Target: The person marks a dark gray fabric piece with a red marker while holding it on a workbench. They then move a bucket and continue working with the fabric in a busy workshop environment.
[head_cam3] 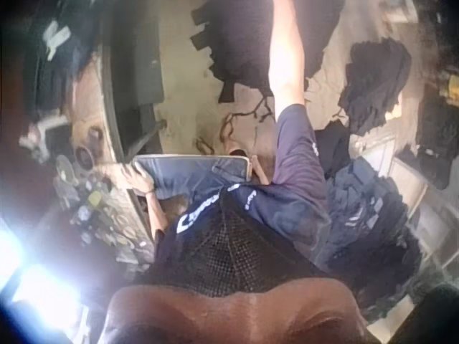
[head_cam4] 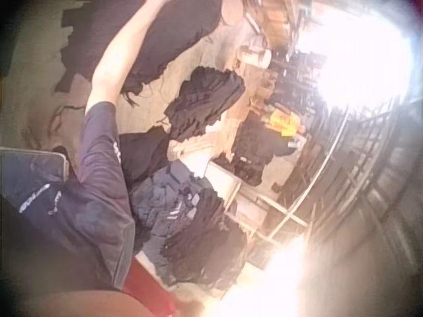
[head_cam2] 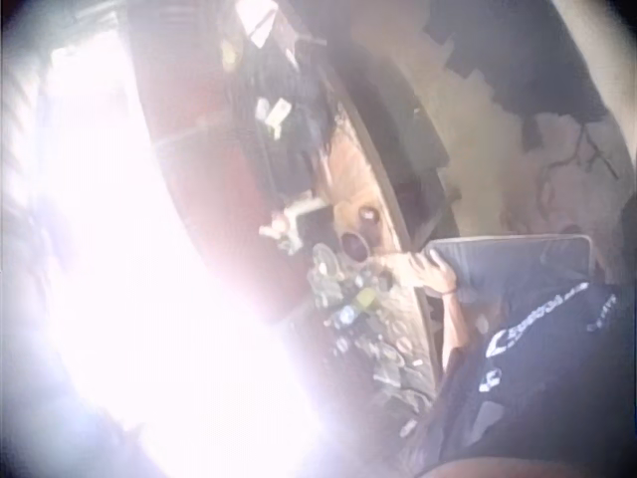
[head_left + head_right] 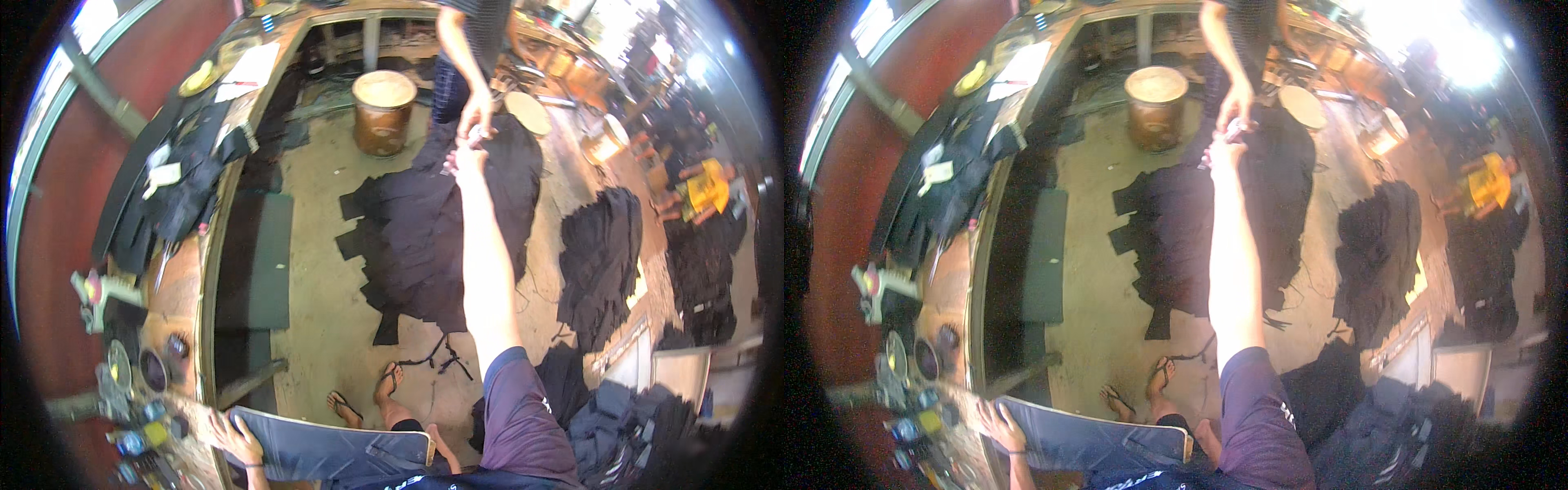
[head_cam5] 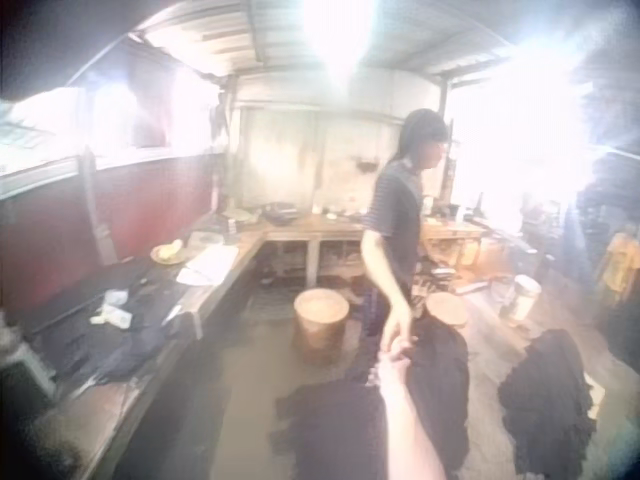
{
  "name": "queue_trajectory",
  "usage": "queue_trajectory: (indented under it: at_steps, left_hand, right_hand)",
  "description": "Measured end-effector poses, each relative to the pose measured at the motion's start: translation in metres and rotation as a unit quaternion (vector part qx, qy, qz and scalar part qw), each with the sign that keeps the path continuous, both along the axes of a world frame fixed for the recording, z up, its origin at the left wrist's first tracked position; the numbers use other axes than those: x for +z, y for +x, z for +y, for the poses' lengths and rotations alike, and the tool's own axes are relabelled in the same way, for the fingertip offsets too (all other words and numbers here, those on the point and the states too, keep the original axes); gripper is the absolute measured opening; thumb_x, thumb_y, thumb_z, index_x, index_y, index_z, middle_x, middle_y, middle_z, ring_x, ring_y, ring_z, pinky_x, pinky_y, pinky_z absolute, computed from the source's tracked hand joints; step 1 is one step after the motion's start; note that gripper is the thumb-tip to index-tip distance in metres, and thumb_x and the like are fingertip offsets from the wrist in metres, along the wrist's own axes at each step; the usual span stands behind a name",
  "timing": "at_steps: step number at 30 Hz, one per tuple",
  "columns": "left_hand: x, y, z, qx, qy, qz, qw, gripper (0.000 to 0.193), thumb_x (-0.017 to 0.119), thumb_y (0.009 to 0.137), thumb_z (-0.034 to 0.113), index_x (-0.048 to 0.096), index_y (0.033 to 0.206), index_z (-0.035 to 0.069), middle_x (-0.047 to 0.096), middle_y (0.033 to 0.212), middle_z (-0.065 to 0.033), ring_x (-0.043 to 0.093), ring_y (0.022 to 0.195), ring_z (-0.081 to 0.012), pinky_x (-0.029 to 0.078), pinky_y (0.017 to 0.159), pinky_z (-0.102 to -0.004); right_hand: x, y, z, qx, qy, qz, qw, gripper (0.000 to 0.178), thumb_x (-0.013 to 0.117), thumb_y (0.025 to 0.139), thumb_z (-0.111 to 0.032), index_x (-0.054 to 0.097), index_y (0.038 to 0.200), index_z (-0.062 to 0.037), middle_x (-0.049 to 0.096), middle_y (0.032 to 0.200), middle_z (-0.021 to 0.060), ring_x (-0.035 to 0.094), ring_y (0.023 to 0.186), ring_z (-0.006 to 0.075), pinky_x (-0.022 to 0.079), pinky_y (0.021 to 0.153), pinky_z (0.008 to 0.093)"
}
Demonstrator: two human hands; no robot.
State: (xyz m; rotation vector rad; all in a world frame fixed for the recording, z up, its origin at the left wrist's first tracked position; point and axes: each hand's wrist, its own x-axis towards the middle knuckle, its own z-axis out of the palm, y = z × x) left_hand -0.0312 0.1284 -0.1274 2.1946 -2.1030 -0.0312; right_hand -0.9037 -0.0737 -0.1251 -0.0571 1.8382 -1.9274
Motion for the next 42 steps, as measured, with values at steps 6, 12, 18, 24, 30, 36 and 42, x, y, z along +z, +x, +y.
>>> queue_trajectory:
  at_steps: [6, 12, 18, 24, 30, 36, 42]
  left_hand:
    - [0.016, -0.017, 0.001, -0.003, -0.038, 0.008, 0.999, 0.036, 0.066, 0.104, 0.037, 0.075, 0.132, 0.016, 0.047, 0.169, -0.0144, 0.038, 0.158, -0.0400, 0.023, 0.130, -0.0617]
    - [0.011, -0.007, 0.001, 0.029, -0.054, 0.069, 0.996, 0.053, 0.072, 0.101, 0.042, 0.064, 0.145, 0.014, 0.048, 0.167, -0.0171, 0.037, 0.158, -0.0403, 0.025, 0.130, -0.0576]
    - [0.008, 0.046, 0.029, 0.123, -0.219, 0.284, 0.925, 0.055, 0.075, 0.101, 0.026, 0.058, 0.147, 0.004, 0.048, 0.163, -0.0262, 0.042, 0.154, -0.0434, 0.031, 0.129, -0.0512]
    - [-0.007, 0.092, 0.086, 0.400, -0.021, 0.562, 0.724, 0.053, 0.074, 0.105, 0.045, 0.067, 0.132, 0.000, 0.071, 0.107, -0.0045, 0.064, 0.087, -0.0138, 0.053, 0.074, -0.0316]
    - [0.000, 0.105, 0.098, 0.297, 0.094, 0.674, 0.670, 0.054, 0.069, 0.106, 0.055, 0.077, 0.126, 0.005, 0.072, 0.095, 0.0068, 0.050, 0.069, -0.0022, 0.042, 0.061, -0.0226]
    - [0.006, 0.116, 0.087, 0.285, 0.138, 0.666, 0.676, 0.045, 0.072, 0.107, 0.045, 0.076, 0.121, 0.002, 0.078, 0.107, -0.0009, 0.072, 0.091, -0.0087, 0.064, 0.073, -0.0308]
    - [0.006, 0.128, 0.079, 0.285, 0.148, 0.638, 0.700, 0.046, 0.080, 0.102, 0.045, 0.073, 0.120, 0.003, 0.061, 0.086, 0.0037, 0.054, 0.067, -0.0035, 0.055, 0.059, -0.0235]
  right_hand:
    - [0.010, 0.086, 0.079, 0.019, -0.116, -0.088, 0.989, 0.028, 0.058, 0.108, -0.039, 0.059, 0.127, -0.0179, 0.046, 0.064, 0.0011, 0.041, 0.045, 0.0155, 0.032, 0.038, 0.0304]
    - [0.003, 0.329, 0.222, 0.220, 0.086, -0.051, 0.970, 0.028, 0.050, 0.106, -0.025, 0.068, 0.119, -0.0077, 0.064, 0.088, 0.0018, 0.059, 0.071, 0.0103, 0.051, 0.061, 0.0293]
    - [0.019, 0.532, 0.265, 0.504, 0.207, 0.120, 0.830, 0.038, 0.083, 0.099, -0.035, 0.079, 0.108, 0.0020, 0.073, 0.086, 0.0005, 0.060, 0.076, 0.0068, 0.050, 0.069, 0.0297]
    - [0.020, 0.641, 0.213, 0.658, 0.152, 0.324, 0.662, 0.044, 0.084, 0.095, -0.043, 0.076, 0.105, -0.0007, 0.067, 0.078, 0.0125, 0.064, 0.072, 0.0224, 0.051, 0.074, 0.0380]
    - [0.024, 0.650, 0.199, 0.701, 0.252, 0.209, 0.633, 0.050, 0.084, 0.095, -0.049, 0.077, 0.107, -0.0011, 0.061, 0.071, 0.0020, 0.053, 0.072, 0.0114, 0.048, 0.071, 0.0345]
    - [0.030, 0.647, 0.214, 0.669, 0.224, 0.219, 0.674, 0.044, 0.084, 0.097, -0.042, 0.069, 0.093, -0.0007, 0.052, 0.074, -0.0045, 0.044, 0.073, 0.0095, 0.041, 0.067, 0.0324]
    - [0.054, 0.549, 0.320, 0.531, 0.340, 0.295, 0.718, 0.044, 0.087, 0.092, -0.040, 0.072, 0.095, 0.0016, 0.067, 0.079, 0.0106, 0.061, 0.073, 0.0192, 0.051, 0.072, 0.0384]
